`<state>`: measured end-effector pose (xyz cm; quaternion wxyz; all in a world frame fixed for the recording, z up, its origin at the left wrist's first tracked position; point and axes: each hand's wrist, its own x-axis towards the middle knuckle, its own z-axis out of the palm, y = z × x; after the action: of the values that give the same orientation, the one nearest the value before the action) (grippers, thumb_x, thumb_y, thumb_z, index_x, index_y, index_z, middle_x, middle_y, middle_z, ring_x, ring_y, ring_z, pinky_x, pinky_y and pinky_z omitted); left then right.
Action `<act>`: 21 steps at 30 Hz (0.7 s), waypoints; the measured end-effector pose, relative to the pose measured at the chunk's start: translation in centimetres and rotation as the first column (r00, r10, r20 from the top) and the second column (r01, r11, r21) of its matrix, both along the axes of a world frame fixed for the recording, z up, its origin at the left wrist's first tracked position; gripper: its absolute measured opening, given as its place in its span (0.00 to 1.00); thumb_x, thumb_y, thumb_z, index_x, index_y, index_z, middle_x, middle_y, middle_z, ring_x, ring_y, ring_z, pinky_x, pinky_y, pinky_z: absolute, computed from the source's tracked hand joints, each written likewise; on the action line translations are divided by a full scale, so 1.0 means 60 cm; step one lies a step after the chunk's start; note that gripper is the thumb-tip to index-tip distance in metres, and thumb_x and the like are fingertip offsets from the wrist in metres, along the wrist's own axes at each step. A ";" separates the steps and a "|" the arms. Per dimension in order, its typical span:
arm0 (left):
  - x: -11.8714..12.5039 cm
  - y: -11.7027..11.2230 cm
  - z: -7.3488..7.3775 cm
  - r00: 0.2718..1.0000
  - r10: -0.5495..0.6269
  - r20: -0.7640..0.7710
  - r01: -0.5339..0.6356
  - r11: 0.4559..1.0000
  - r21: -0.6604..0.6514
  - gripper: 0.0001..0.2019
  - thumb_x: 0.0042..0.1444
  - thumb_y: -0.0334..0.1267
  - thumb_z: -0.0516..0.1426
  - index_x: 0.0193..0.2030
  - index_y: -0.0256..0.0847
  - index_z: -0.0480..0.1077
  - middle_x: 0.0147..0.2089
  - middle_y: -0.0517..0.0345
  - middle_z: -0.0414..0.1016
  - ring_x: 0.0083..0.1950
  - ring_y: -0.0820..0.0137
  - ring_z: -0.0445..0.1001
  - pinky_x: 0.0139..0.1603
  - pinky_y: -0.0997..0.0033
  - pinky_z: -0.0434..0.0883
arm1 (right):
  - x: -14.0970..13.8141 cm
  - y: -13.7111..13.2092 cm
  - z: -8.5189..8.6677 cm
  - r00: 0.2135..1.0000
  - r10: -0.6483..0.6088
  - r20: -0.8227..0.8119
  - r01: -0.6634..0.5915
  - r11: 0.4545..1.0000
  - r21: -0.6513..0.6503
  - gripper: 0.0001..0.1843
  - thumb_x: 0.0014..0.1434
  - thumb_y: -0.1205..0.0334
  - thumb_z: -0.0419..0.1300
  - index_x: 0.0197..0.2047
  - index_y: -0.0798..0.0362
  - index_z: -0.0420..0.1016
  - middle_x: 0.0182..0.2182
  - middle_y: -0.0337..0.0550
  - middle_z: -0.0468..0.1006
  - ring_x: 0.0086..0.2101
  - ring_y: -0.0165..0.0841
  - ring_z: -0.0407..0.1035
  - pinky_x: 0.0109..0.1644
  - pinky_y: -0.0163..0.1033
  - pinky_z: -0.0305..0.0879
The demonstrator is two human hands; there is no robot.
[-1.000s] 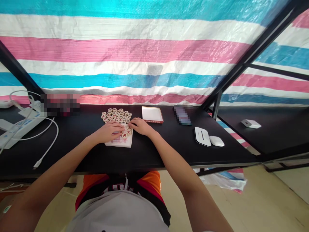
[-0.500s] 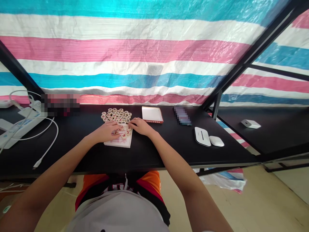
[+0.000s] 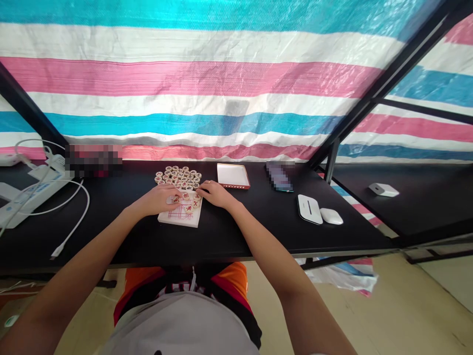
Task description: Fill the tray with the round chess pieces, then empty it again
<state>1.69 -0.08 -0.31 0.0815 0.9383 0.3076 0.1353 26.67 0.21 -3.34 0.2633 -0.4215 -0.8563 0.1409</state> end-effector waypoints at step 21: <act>-0.078 0.032 0.025 0.934 0.351 -0.066 -0.357 0.910 -0.208 0.05 0.47 0.39 0.54 0.29 0.42 0.69 0.32 0.60 0.72 0.32 0.68 0.70 0.33 0.70 0.64 | 0.000 0.000 0.001 1.000 -0.005 0.003 0.005 1.000 -0.018 0.15 0.65 0.58 0.51 0.41 0.53 0.78 0.39 0.47 0.78 0.40 0.36 0.70 0.49 0.41 0.65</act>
<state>-2.97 1.83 1.19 0.1534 0.8541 0.4865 0.1008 26.69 0.23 -3.29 0.2586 -0.4261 -0.8543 0.1475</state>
